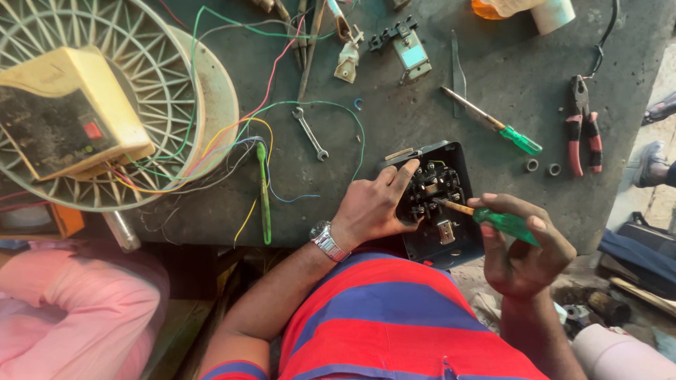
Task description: The person uses a screwdriver to tighten screws on a black electrical component box while handling colored wires. They repeatedly adjust the component and wires on the workbench.
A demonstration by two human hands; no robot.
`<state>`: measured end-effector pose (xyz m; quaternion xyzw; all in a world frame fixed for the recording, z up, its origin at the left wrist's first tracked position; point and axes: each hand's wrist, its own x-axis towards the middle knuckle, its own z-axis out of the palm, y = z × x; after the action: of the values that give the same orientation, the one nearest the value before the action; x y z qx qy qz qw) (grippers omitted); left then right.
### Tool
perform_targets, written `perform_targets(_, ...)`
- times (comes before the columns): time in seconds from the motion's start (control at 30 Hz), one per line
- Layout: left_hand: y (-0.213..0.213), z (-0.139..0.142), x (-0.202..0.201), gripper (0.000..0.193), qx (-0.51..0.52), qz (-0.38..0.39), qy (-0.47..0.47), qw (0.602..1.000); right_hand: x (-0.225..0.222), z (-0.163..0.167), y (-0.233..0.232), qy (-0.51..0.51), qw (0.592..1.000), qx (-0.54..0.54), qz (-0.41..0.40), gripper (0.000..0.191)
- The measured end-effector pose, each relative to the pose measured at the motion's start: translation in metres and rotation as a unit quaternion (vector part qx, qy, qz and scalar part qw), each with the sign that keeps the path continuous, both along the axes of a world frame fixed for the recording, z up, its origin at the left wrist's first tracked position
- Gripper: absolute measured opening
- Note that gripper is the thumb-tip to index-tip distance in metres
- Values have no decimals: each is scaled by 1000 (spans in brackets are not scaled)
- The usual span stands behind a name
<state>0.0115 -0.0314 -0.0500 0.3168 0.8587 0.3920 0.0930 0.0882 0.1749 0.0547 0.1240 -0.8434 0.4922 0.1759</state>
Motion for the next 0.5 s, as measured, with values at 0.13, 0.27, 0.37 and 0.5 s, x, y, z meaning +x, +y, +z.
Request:
perform_targets(0.13, -1, -2, -1, 104, 1, 0, 2, 1000, 5, -7, -1, -21, 1000, -6, -11, 58)
perform_targets(0.27, 0, -2, -1, 105, -5, -4, 5, 1000, 7, -12, 2, -21, 1000, -6, 20, 57)
perform_targets(0.37, 0, -1, -2, 105, -2, -4, 6, 1000, 4, -13, 4, -2, 998, -17, 58, 55)
perform_targets(0.5, -1, 0, -1, 105, 5, -2, 11, 1000, 1, -10, 5, -14, 995, -18, 99, 53)
